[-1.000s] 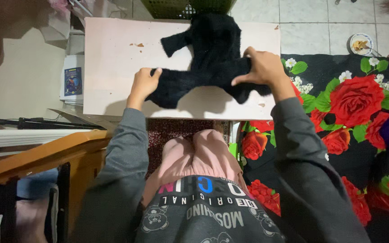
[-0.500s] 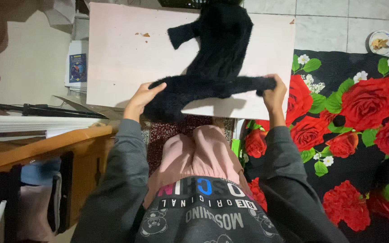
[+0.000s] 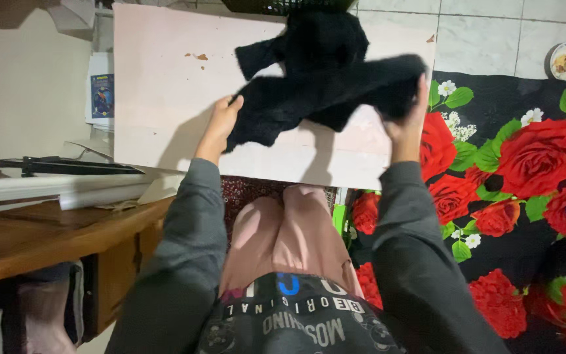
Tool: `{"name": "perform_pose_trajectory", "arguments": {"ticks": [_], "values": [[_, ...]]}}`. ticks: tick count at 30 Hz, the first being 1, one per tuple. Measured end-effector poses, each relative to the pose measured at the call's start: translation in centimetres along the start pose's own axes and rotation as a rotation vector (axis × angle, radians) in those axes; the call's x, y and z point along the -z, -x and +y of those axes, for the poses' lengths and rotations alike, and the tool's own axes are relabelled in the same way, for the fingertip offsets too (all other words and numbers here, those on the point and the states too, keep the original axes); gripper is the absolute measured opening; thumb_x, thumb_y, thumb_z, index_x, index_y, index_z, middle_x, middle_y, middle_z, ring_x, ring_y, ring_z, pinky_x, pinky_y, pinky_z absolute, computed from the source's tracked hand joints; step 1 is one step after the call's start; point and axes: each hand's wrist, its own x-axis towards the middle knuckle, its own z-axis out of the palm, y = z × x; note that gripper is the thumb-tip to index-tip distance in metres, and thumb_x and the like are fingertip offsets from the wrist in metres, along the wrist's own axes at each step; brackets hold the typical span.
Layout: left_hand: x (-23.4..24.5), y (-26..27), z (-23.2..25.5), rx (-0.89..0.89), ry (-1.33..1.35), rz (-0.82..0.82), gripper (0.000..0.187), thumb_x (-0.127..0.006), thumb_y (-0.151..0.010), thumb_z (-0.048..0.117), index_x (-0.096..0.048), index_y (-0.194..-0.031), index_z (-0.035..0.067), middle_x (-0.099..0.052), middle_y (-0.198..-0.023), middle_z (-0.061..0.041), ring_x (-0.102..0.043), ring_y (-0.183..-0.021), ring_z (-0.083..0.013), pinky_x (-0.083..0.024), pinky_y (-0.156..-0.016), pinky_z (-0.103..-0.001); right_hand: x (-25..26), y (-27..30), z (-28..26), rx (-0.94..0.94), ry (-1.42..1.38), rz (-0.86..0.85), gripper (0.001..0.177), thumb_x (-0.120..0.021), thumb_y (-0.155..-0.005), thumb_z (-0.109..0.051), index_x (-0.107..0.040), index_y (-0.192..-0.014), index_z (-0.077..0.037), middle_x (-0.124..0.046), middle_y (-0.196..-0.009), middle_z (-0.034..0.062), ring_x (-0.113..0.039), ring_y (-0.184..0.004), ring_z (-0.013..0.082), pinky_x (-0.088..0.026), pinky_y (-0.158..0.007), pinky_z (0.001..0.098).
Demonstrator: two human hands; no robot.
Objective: The person folds a pink shirt, a pair of blue jeans, and a black fuzzy jacket on a white table. Each item is folded by hand and then placed into a wooden drawer.
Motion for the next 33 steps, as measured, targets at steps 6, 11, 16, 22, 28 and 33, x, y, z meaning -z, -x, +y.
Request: {"name": "perform_pose_trajectory", "arguments": {"ticks": [6, 11, 16, 22, 28, 33], "values": [[1.4, 1.5, 0.3, 0.549, 0.266, 0.003, 0.065, -0.062, -0.077, 0.042, -0.046, -0.130, 0.009, -0.054, -0.122, -0.016, -0.055, -0.112, -0.0279, -0.048, -0.087, -0.041, 6.0, -6.9, 13.0, -0.376, 0.033, -0.248, 0.031, -0.062, -0.090, -0.005, -0.050, -0.118, -0.001, -0.060, -0.112, 0.0158, -0.058, -0.103, 0.0240, -0.054, -0.091, 0.0350], [4.4, 3.0, 0.1, 0.555, 0.139, 0.053, 0.071, -0.061, -0.082, 0.044, -0.039, -0.137, 0.006, -0.031, -0.141, -0.021, -0.025, -0.130, -0.0384, -0.026, -0.099, -0.056, 5.4, -6.8, 17.8, -0.470, 0.577, -0.088, 0.025, -0.060, -0.088, -0.009, -0.065, -0.112, -0.008, -0.066, -0.088, -0.0019, -0.052, -0.075, 0.0119, -0.048, -0.075, 0.0295], [5.6, 5.0, 0.1, 0.479, 0.008, 0.080, 0.085, -0.068, -0.070, 0.046, -0.037, -0.133, -0.003, -0.041, -0.137, -0.025, -0.037, -0.132, -0.0343, -0.030, -0.107, -0.044, 2.7, -7.1, 20.7, 0.103, 1.078, -0.170, 0.017, -0.065, -0.086, -0.017, -0.069, -0.096, -0.004, -0.070, -0.088, 0.0038, -0.062, -0.082, 0.0131, -0.047, -0.077, 0.0253], [6.2, 7.7, 0.9, 0.359, -0.225, -0.052, 0.091, -0.070, -0.070, 0.043, -0.032, -0.136, -0.006, -0.029, -0.140, -0.030, -0.027, -0.133, -0.0382, -0.021, -0.105, -0.047, -1.2, -9.4, 21.4, 0.391, 1.360, -0.136, 0.030, -0.067, -0.081, -0.029, -0.068, -0.094, -0.002, -0.069, -0.088, 0.0124, -0.067, -0.080, 0.0191, -0.052, -0.073, 0.0284], [7.0, 8.3, 0.8, 0.380, -0.283, -0.004, 0.090, -0.069, -0.068, 0.045, -0.036, -0.134, -0.005, -0.038, -0.138, -0.026, -0.035, -0.130, -0.0338, -0.028, -0.106, -0.039, 0.6, -9.8, 22.9, -0.460, 1.736, -0.375, 0.078, -0.052, -0.093, -0.059, -0.066, -0.095, 0.019, -0.067, -0.093, 0.0251, -0.063, -0.085, 0.0279, -0.049, -0.076, 0.0386], [6.2, 9.0, -0.3, 0.243, -0.246, -0.041, 0.073, -0.063, -0.077, 0.041, -0.042, -0.132, -0.003, -0.046, -0.135, -0.020, -0.043, -0.127, -0.0286, -0.034, -0.103, -0.036, 5.1, -6.7, 24.2, -0.747, 1.224, -0.312, 0.078, -0.069, -0.081, -0.057, -0.054, -0.124, 0.007, -0.039, -0.092, 0.0132, -0.038, -0.084, 0.0274, -0.032, -0.075, 0.0431]]}}
